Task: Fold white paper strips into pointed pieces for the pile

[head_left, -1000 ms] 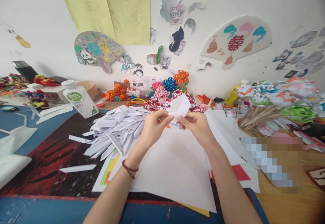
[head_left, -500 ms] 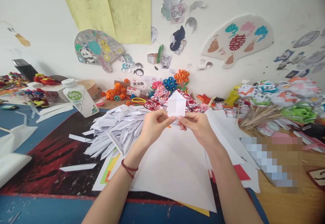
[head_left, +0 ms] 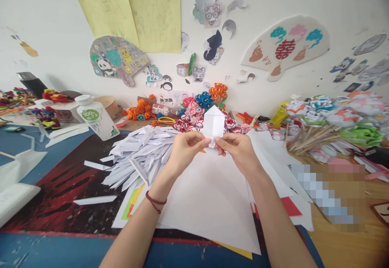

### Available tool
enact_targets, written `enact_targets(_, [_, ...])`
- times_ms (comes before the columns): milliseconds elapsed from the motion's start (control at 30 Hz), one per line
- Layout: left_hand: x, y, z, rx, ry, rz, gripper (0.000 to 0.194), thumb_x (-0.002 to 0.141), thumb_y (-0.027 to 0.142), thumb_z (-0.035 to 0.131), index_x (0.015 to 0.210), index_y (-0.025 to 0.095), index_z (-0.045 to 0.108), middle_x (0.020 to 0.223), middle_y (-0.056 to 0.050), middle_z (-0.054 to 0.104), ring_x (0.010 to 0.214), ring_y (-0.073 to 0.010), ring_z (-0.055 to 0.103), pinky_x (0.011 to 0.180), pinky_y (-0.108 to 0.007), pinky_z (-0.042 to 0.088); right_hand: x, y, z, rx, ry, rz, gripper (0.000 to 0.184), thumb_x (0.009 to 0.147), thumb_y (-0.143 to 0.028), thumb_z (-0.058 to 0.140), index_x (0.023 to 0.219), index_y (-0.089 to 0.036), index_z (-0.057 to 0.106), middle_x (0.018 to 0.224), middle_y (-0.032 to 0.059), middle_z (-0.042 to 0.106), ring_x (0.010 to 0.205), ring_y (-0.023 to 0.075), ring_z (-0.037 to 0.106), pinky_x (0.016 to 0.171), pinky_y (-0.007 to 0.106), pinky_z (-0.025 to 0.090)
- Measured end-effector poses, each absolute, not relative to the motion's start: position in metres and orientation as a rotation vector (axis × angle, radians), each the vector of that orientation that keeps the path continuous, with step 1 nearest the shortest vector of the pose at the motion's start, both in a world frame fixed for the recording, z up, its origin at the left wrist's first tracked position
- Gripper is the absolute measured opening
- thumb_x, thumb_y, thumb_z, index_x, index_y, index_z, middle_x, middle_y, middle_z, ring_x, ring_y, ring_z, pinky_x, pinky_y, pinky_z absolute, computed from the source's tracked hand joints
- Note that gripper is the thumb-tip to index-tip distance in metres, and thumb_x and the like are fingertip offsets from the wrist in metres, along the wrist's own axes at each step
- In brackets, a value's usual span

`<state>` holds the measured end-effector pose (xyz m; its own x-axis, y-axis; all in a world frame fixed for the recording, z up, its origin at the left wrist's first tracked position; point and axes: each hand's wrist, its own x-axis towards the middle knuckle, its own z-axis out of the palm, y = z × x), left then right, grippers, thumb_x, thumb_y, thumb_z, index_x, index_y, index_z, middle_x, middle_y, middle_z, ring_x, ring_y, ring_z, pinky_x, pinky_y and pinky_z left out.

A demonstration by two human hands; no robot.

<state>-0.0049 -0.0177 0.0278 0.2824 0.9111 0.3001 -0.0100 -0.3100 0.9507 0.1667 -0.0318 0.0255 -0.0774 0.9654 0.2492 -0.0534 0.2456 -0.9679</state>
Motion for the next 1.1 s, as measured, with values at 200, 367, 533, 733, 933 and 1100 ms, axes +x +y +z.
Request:
enact_targets(200, [-0.0014, -0.0182, 0.0257, 1.588, 0.896, 1.271, 0.028, 0.076, 0.039, 0.067, 0.071, 0.013, 0.062, 0.065, -0.002, 0.062, 0.060, -0.0106, 0.057, 0.057, -0.021, 0.047, 0.1650, -0.0322, 0.0255, -0.915, -1.333, 1.107, 0.023, 0.075, -0.036, 0.072, 0.066, -0.015, 0.069, 0.058, 0.0021, 0.061, 0.053, 0.0118, 0.054, 0.051, 0.026, 0.041])
enact_targets(367, [-0.0003, -0.0170, 0.0223, 1.582, 0.902, 1.304, 0.028, 0.076, 0.041, 0.067, 0.072, 0.013, 0.061, 0.066, -0.001, 0.061, 0.061, -0.0109, 0.057, 0.058, -0.022, 0.048, 0.1631, -0.0326, 0.0258, -0.918, -1.324, 1.117, 0.023, 0.075, -0.037, 0.071, 0.069, -0.015, 0.070, 0.061, 0.0034, 0.064, 0.054, 0.0124, 0.055, 0.052, 0.026, 0.042])
enact_targets(533, [-0.0001, -0.0190, 0.0249, 1.600, 0.918, 1.301, 0.028, 0.075, 0.040, 0.067, 0.070, 0.014, 0.060, 0.065, 0.000, 0.059, 0.059, -0.0103, 0.056, 0.057, -0.022, 0.047, 0.1629, -0.0342, 0.0272, -0.934, -1.330, 1.114, 0.024, 0.075, -0.037, 0.071, 0.069, -0.015, 0.070, 0.061, 0.0033, 0.064, 0.053, 0.0126, 0.055, 0.052, 0.027, 0.042])
enact_targets(733, [-0.0017, -0.0201, 0.0275, 1.660, 0.942, 1.285, 0.028, 0.075, 0.040, 0.067, 0.069, 0.014, 0.060, 0.063, 0.000, 0.059, 0.058, -0.0106, 0.056, 0.054, -0.021, 0.043, 0.1641, -0.0351, 0.0277, -0.955, -1.367, 1.082, 0.025, 0.075, -0.039, 0.070, 0.068, -0.015, 0.069, 0.059, 0.0028, 0.063, 0.053, 0.0130, 0.055, 0.052, 0.027, 0.042])
enact_targets(933, [-0.0032, -0.0208, 0.0278, 1.729, 0.972, 1.282, 0.029, 0.077, 0.042, 0.065, 0.069, 0.015, 0.060, 0.062, 0.000, 0.059, 0.058, -0.0103, 0.054, 0.053, -0.021, 0.039, 0.1649, -0.0350, 0.0275, -0.944, -1.376, 1.081, 0.022, 0.074, -0.037, 0.071, 0.071, -0.015, 0.070, 0.061, 0.0028, 0.064, 0.055, 0.0132, 0.056, 0.053, 0.027, 0.044])
enact_targets(1100, [-0.0039, -0.0224, 0.0297, 1.782, 0.999, 1.269, 0.029, 0.078, 0.042, 0.063, 0.067, 0.015, 0.060, 0.060, 0.001, 0.058, 0.055, -0.0095, 0.050, 0.052, -0.021, 0.036, 0.1659, -0.0341, 0.0266, -0.947, -1.405, 1.076, 0.021, 0.075, -0.036, 0.071, 0.072, -0.015, 0.071, 0.059, 0.0025, 0.063, 0.055, 0.0131, 0.055, 0.054, 0.027, 0.044])
